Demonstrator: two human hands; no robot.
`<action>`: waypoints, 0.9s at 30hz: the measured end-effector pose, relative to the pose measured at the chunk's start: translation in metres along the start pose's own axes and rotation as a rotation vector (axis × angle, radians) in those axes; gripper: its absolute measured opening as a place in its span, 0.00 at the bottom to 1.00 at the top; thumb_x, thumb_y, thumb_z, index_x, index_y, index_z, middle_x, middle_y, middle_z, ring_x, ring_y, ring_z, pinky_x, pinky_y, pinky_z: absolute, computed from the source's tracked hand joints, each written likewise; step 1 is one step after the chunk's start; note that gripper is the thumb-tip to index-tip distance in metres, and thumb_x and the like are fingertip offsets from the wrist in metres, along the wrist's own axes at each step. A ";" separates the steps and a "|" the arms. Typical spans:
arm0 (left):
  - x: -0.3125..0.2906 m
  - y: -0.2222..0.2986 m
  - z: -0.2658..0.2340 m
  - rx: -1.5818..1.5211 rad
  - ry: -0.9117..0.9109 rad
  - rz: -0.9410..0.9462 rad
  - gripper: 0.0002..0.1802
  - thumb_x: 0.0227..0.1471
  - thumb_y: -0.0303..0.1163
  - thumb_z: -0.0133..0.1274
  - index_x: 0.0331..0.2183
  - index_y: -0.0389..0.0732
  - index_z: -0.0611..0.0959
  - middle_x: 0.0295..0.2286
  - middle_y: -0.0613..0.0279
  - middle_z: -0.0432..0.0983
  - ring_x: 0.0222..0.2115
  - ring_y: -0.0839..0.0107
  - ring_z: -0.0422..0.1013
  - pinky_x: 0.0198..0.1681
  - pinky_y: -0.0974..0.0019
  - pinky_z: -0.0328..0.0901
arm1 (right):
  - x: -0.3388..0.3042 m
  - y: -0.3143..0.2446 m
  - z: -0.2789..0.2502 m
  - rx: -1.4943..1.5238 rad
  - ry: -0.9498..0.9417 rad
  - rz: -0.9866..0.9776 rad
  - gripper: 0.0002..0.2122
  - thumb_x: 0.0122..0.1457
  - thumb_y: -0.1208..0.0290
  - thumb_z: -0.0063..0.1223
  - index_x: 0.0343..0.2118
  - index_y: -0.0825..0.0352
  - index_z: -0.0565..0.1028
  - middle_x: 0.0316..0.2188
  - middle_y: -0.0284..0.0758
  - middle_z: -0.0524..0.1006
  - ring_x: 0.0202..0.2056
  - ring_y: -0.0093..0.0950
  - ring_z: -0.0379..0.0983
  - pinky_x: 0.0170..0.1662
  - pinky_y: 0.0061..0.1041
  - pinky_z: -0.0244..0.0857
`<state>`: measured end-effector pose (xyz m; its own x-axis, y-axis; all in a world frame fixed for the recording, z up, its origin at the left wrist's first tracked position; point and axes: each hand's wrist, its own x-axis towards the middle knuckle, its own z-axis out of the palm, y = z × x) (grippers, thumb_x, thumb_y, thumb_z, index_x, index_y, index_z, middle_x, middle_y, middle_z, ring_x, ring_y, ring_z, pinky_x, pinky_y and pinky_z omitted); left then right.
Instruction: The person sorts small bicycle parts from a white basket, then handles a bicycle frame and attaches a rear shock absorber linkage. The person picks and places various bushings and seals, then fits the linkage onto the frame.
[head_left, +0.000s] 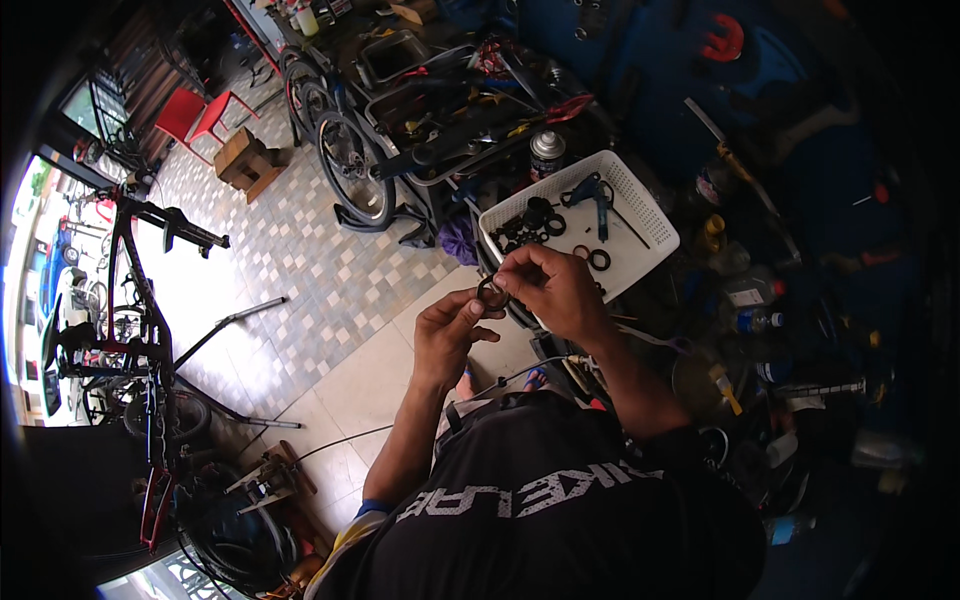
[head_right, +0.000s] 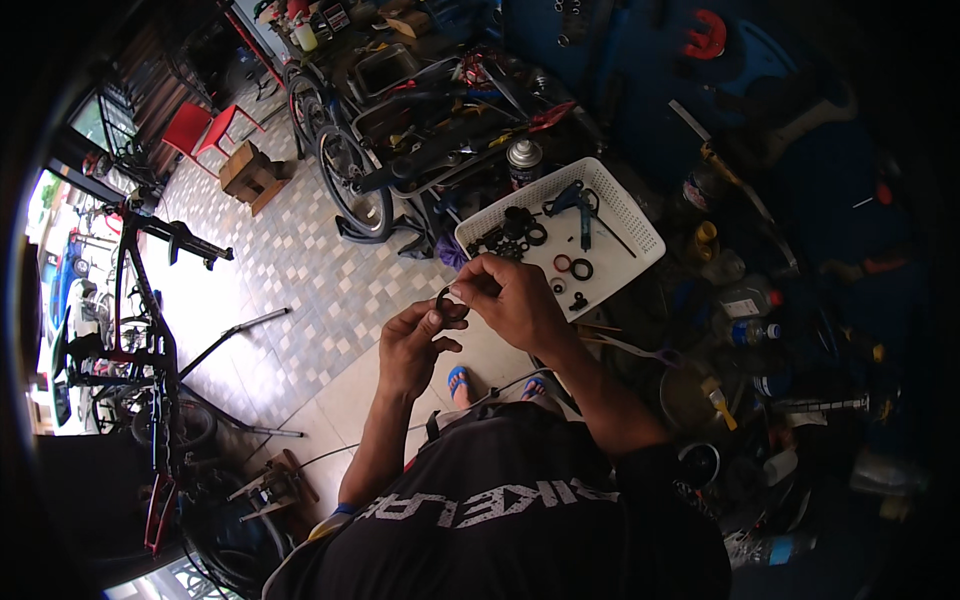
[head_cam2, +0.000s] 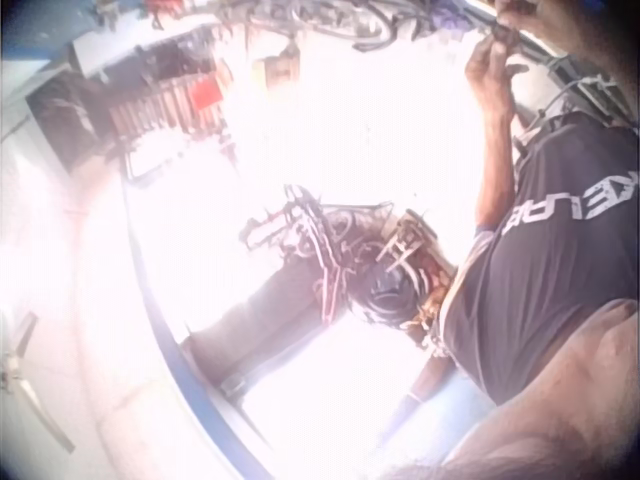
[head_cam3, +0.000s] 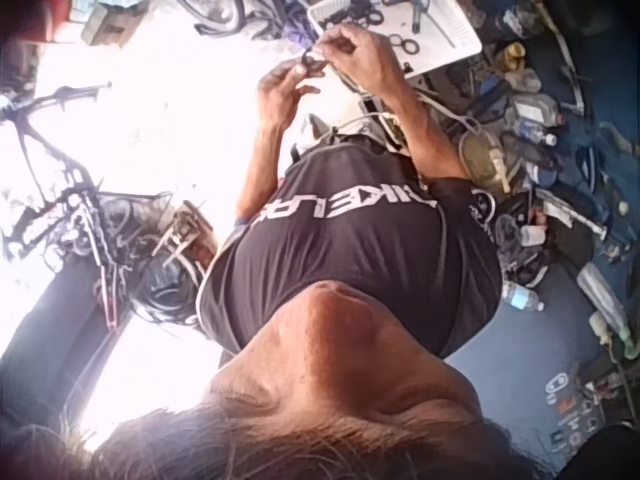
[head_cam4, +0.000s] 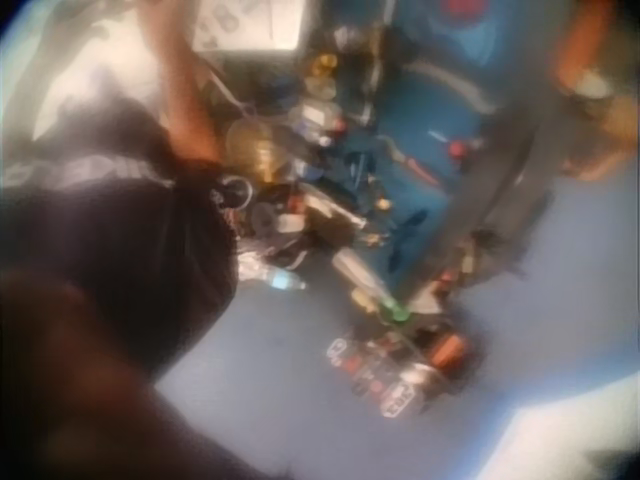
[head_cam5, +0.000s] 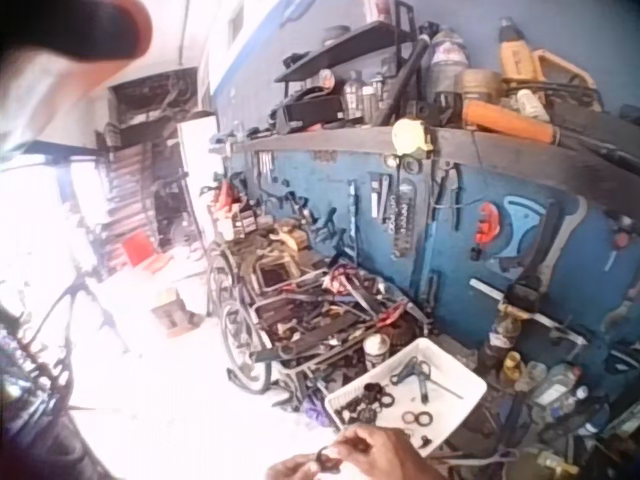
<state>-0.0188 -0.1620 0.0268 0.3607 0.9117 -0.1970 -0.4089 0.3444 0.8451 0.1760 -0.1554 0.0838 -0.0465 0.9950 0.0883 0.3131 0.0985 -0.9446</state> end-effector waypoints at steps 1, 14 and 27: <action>0.000 -0.001 -0.001 0.004 0.004 0.000 0.14 0.62 0.32 0.56 0.45 0.33 0.82 0.42 0.51 0.82 0.40 0.61 0.79 0.35 0.62 0.76 | 0.000 0.001 0.000 -0.010 0.002 0.009 0.09 0.60 0.69 0.63 0.35 0.70 0.79 0.28 0.37 0.83 0.30 0.25 0.81 0.34 0.24 0.73; -0.003 0.003 -0.004 -0.051 0.015 0.026 0.12 0.63 0.30 0.55 0.44 0.32 0.83 0.39 0.54 0.82 0.39 0.63 0.79 0.34 0.62 0.76 | -0.002 -0.004 0.018 -0.149 0.094 -0.101 0.09 0.56 0.69 0.65 0.33 0.67 0.77 0.27 0.34 0.80 0.21 0.23 0.72 0.25 0.25 0.65; -0.010 0.007 -0.015 0.053 -0.015 0.153 0.12 0.62 0.28 0.54 0.41 0.28 0.83 0.34 0.50 0.83 0.35 0.65 0.80 0.35 0.66 0.75 | -0.001 0.009 0.020 0.280 -0.182 0.093 0.08 0.59 0.68 0.63 0.32 0.67 0.78 0.26 0.29 0.81 0.27 0.15 0.73 0.32 0.19 0.68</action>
<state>-0.0380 -0.1655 0.0275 0.3103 0.9490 -0.0562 -0.4155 0.1886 0.8898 0.1596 -0.1558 0.0685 -0.2060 0.9779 -0.0358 0.0522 -0.0256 -0.9983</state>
